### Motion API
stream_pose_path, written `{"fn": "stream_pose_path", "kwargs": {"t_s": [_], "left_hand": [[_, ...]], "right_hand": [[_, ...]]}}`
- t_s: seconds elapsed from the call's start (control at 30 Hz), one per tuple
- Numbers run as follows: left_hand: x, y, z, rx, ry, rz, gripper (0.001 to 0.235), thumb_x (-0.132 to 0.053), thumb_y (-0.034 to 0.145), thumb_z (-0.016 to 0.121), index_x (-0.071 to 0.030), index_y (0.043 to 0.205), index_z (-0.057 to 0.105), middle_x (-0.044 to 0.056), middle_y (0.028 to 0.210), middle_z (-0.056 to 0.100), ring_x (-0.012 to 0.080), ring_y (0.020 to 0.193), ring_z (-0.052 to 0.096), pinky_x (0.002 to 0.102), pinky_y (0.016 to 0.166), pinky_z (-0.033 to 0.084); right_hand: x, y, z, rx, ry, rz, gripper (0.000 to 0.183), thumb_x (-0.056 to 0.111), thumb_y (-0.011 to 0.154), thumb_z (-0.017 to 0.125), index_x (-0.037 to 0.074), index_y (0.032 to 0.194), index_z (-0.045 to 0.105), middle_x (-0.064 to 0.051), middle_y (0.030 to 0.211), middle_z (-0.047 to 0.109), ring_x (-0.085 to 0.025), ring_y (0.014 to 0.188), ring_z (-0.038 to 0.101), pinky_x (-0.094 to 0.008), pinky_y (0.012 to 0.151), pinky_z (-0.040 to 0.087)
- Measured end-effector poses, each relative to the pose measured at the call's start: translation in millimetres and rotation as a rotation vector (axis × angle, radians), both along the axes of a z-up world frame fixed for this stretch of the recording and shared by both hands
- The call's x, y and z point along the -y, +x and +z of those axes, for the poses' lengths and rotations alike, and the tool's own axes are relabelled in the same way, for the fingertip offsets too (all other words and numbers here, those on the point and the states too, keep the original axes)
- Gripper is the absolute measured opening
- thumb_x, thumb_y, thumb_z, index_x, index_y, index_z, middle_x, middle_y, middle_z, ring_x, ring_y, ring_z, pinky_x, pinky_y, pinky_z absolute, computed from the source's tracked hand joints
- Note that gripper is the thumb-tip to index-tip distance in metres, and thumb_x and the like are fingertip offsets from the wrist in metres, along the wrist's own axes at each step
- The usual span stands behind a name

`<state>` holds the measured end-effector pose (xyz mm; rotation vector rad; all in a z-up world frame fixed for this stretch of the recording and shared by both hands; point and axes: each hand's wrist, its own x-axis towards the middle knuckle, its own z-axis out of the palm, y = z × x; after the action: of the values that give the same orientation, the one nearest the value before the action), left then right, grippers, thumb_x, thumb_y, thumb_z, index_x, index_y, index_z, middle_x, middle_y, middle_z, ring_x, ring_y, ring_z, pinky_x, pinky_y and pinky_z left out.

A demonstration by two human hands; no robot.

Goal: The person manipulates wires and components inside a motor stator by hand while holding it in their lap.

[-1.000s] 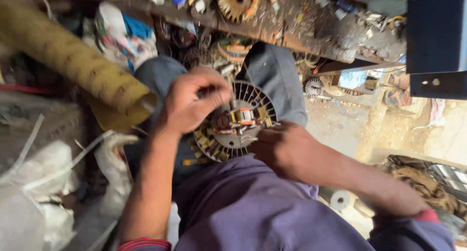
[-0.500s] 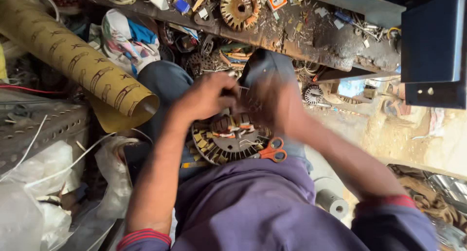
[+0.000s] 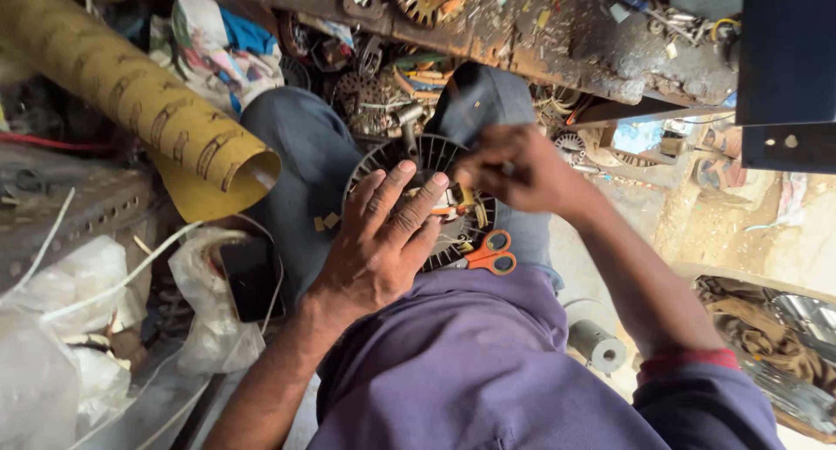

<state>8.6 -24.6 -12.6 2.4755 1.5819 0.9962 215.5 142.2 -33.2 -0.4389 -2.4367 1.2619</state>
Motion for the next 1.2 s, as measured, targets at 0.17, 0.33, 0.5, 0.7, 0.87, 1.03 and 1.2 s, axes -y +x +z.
{"fn": "stream_pose_path", "kwargs": {"t_s": [0.17,0.33,0.5,0.7,0.87,1.03,1.2], "left_hand": [[-36,0,-12,0.848,-0.406,0.082,0.011,-0.016,0.088,0.074,-0.006,0.093,0.073,0.006,0.104,0.072,0.021,0.085,0.071,0.037,0.084,0.057],[-105,-41,-42,0.354,-0.478,-0.25,0.017,-0.013,0.076,0.082,-0.005,0.088,0.073,0.009,0.092,0.069,0.0244,0.087,0.067,0.034,0.078,0.053],[-43,-27,-9,0.935,-0.613,-0.035,0.01,-0.01,0.089,0.073,-0.008,0.099,0.07,0.006,0.113,0.064,0.0221,0.098,0.071,0.036,0.088,0.06],[-35,-3,32,0.404,0.035,-0.072,0.006,-0.002,0.083,0.069,-0.005,0.088,0.07,0.017,0.119,0.066,0.0384,0.111,0.065,0.052,0.096,0.053],[-72,-11,-16,0.727,-0.57,0.219,0.016,-0.014,0.087,0.083,-0.004,0.092,0.072,0.013,0.096,0.071,0.0297,0.085,0.069,0.042,0.075,0.053],[-86,-61,-21,0.511,-0.736,-0.207,0.013,-0.012,0.083,0.082,-0.009,0.094,0.076,0.007,0.096,0.075,0.0224,0.09,0.075,0.04,0.08,0.059],[-21,8,20,0.569,-0.093,-0.024,0.013,-0.011,0.087,0.072,-0.004,0.098,0.073,0.006,0.114,0.068,0.0269,0.102,0.072,0.047,0.09,0.057]], "right_hand": [[-22,-35,-13,-0.02,0.295,-0.144,0.008,0.013,0.092,0.081,0.007,0.096,0.077,-0.01,0.086,0.07,-0.026,0.076,0.065,-0.04,0.066,0.051],[16,-28,17,0.169,0.535,-0.142,0.006,0.014,0.086,0.075,0.009,0.086,0.073,-0.011,0.077,0.067,-0.031,0.065,0.062,-0.044,0.057,0.047],[68,38,28,0.121,-0.128,-0.041,0.009,0.017,0.082,0.077,0.009,0.083,0.073,-0.008,0.077,0.069,-0.023,0.066,0.068,-0.037,0.058,0.053],[0,-4,-25,0.101,0.026,-0.351,0.016,0.018,0.084,0.089,0.007,0.086,0.078,-0.009,0.076,0.072,-0.022,0.066,0.066,-0.036,0.06,0.051],[-8,-30,3,-0.032,0.282,-0.384,0.01,0.016,0.093,0.076,0.01,0.099,0.078,-0.009,0.086,0.071,-0.023,0.069,0.069,-0.038,0.058,0.054],[66,-5,38,0.429,0.524,0.099,0.022,0.033,0.093,0.073,0.011,0.089,0.074,-0.008,0.072,0.063,-0.026,0.068,0.065,-0.042,0.06,0.051],[33,27,36,0.667,0.101,-0.281,0.014,0.022,0.079,0.084,0.011,0.087,0.08,-0.005,0.071,0.07,-0.024,0.064,0.067,-0.04,0.056,0.049]]}}
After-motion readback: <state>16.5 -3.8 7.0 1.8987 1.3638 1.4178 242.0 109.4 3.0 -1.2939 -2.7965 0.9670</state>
